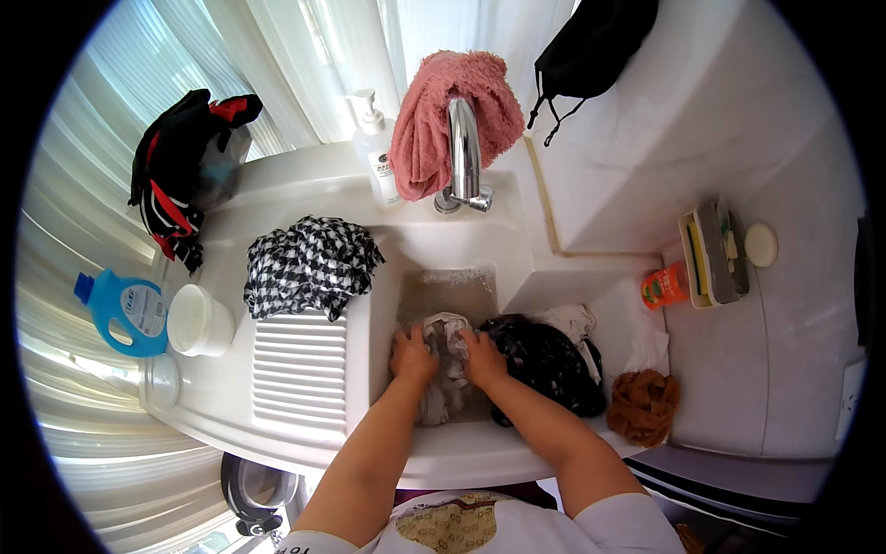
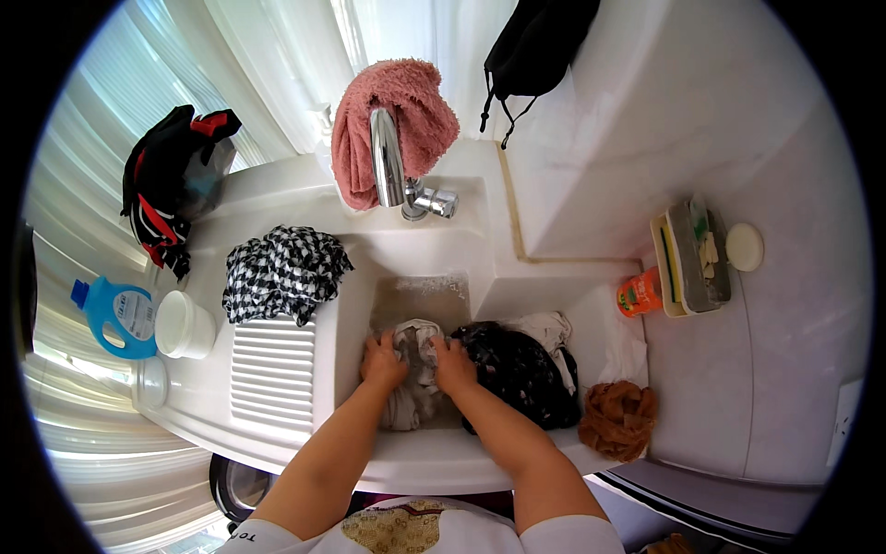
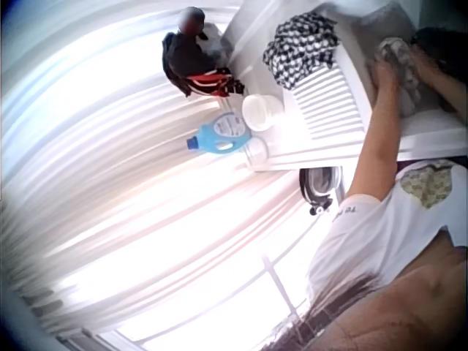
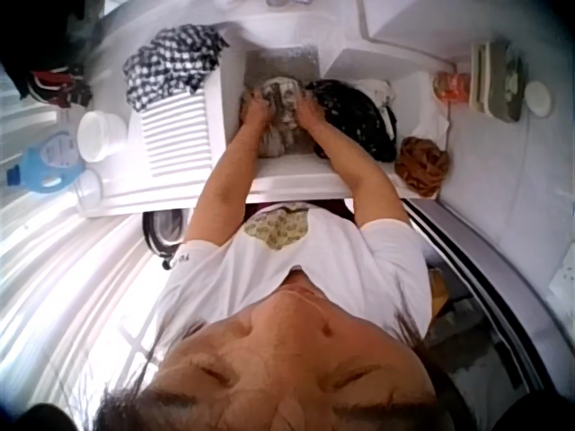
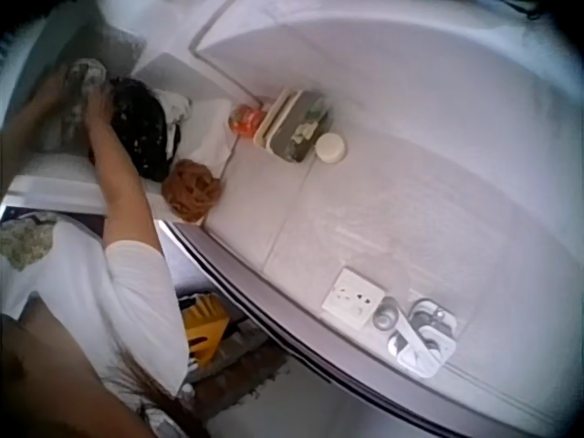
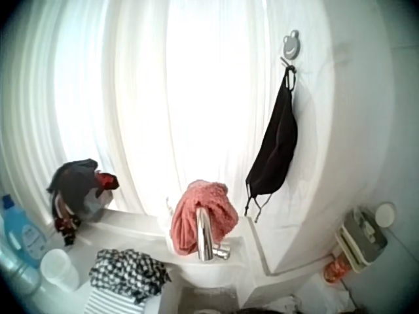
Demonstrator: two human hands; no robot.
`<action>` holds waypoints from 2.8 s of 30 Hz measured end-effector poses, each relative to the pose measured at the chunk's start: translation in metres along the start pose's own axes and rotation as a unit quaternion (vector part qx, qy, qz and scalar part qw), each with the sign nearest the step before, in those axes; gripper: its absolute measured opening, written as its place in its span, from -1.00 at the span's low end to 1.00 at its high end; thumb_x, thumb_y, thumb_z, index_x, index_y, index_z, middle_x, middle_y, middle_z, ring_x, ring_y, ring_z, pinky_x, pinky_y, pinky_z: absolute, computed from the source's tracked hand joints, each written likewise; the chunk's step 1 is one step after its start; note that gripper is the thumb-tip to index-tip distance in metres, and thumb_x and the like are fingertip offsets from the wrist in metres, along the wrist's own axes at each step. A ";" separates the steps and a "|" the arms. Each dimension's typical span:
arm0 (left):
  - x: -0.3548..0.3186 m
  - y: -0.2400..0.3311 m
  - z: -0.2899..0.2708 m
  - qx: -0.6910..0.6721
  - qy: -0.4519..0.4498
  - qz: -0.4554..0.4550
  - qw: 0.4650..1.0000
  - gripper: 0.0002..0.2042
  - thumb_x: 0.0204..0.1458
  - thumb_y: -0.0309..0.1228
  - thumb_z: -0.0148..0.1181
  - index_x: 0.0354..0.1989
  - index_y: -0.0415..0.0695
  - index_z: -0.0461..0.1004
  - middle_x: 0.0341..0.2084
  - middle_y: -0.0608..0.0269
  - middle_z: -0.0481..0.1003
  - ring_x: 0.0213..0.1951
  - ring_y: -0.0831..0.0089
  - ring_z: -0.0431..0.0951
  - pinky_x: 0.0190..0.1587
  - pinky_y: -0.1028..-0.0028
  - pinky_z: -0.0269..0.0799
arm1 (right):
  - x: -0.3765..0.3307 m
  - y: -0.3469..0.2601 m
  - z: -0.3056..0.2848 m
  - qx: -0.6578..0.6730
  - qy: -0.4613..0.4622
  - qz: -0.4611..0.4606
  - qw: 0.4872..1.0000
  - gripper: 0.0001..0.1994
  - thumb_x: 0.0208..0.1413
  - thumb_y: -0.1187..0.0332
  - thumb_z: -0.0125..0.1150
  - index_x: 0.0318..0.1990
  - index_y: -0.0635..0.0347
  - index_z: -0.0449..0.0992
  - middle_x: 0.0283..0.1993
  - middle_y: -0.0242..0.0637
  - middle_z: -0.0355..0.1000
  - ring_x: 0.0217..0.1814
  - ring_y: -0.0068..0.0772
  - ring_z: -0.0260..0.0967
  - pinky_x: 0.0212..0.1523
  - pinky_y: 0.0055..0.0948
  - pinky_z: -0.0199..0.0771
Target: The person washes several items of clothing by hand in a sink filled with soapy water, scrubbing different pieces of fabric against each other and rinsing them.
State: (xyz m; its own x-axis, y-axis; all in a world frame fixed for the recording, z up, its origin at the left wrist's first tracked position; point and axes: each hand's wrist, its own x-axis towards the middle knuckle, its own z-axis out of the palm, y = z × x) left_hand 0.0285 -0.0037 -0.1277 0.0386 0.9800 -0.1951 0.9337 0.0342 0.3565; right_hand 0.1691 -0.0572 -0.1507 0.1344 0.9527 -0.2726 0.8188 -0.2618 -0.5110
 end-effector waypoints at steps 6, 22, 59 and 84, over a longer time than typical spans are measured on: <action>0.074 -0.130 0.162 -0.458 -0.228 -0.248 0.823 -0.68 -0.29 -0.43 0.07 -0.25 -0.13 0.46 -0.29 0.06 0.47 -0.19 0.12 0.46 -0.02 0.21 0.35 | 0.026 -0.028 0.015 0.192 -0.024 0.030 0.981 -0.75 -0.26 0.51 0.15 -0.31 0.18 0.53 -0.36 -0.14 0.44 -0.32 -0.16 0.43 -0.24 -0.33 0.41; -0.002 0.013 -0.014 -0.783 -0.310 -0.202 0.501 -0.38 0.06 0.21 -0.19 -0.03 -0.13 0.33 -0.11 0.16 0.41 -0.07 0.28 0.42 -0.02 0.28 0.36 | -0.002 -0.065 -0.020 0.267 0.196 -0.078 0.940 -0.60 0.00 0.03 0.16 -0.14 0.13 0.42 -0.03 -0.01 0.27 0.00 0.01 0.26 -0.05 -0.20 0.30; 0.015 -0.008 0.003 -0.796 -0.262 -0.143 0.527 -0.52 -0.04 -0.07 0.03 0.00 -0.12 0.33 -0.12 0.07 0.41 -0.10 0.16 0.42 -0.02 0.21 0.36 | 0.018 -0.022 -0.005 0.311 0.103 -0.189 0.926 -0.75 -0.29 0.42 0.22 -0.33 0.19 0.49 0.19 -0.09 0.14 0.18 0.03 0.12 0.05 -0.17 0.25; -0.009 0.005 -0.026 -0.027 -0.036 -0.023 0.999 -0.52 -0.04 -0.17 0.12 0.08 -0.08 0.33 -0.13 -0.04 0.43 -0.04 0.02 0.42 0.01 0.16 0.34 | 0.024 0.015 0.012 0.128 0.109 -0.160 0.973 -0.63 0.01 0.28 0.15 -0.01 0.16 0.35 -0.02 -0.22 0.32 -0.05 -0.17 0.30 -0.02 -0.29 0.28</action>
State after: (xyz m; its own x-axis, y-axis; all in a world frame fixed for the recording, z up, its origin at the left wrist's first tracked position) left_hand 0.0233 -0.0073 -0.1004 0.0233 0.9603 -0.2779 0.9145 0.0919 0.3941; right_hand 0.1779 -0.0402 -0.1752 0.0343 0.9945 0.0988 0.6759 0.0498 -0.7353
